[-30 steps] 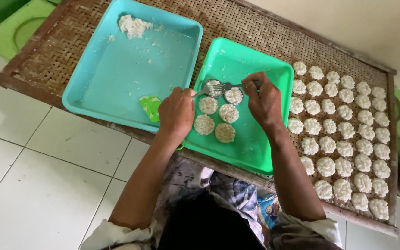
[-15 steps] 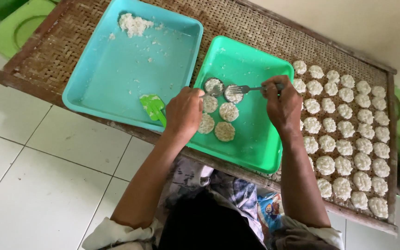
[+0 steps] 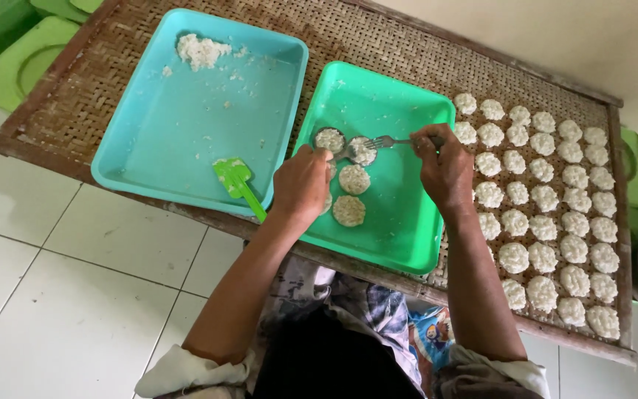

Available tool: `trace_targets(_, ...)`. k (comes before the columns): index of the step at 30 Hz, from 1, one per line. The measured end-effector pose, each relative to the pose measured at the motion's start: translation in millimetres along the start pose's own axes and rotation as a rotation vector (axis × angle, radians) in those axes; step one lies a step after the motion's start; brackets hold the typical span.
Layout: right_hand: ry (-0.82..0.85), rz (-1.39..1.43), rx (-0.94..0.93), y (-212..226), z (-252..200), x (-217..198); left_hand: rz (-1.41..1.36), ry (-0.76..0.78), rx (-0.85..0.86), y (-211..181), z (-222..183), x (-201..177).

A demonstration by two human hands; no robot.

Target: Shaping a white food mixture into small round patties using a ring mold and forks

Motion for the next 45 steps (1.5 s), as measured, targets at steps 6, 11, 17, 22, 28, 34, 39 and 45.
trace_targets(6,0.014,0.002,-0.036,-0.2,0.8,-5.1,0.02,0.036,-0.016,6.4,3.3,6.8)
trace_targets(11,0.038,0.007,0.0,2.2,-7.5,-5.7,0.0,0.032,0.004,0.4,-0.6,4.0)
trace_targets(17,0.034,0.005,0.036,-6.2,-2.9,-6.9,0.003,0.03,-0.012,5.3,-5.9,-4.5)
trace_targets(22,-0.078,0.11,-0.036,44.3,18.2,-1.2,-0.031,-0.22,-0.015,45.3,-22.2,-57.1)
trace_targets(28,0.006,0.345,-0.126,89.4,64.4,88.8,-0.066,-0.42,-0.221,112.3,-46.1,-102.2)
trace_targets(34,0.008,0.227,-0.064,69.0,135.8,193.3,-0.11,-0.504,-0.326,153.5,-50.8,-91.4)
trace_targets(39,-0.108,0.055,-0.072,44.1,171.4,240.8,-0.252,-0.568,-0.355,154.4,-59.7,-99.6)
trace_targets(45,-0.087,0.128,0.039,73.0,172.6,261.5,-0.218,-0.656,-0.263,160.0,-59.9,-91.9)
Point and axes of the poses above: each hand's wrist, its own z-axis towards the middle knuckle, its own x-axis out of the palm, y = z × x, the point moved 5 cm from there along z, towards the middle knuckle
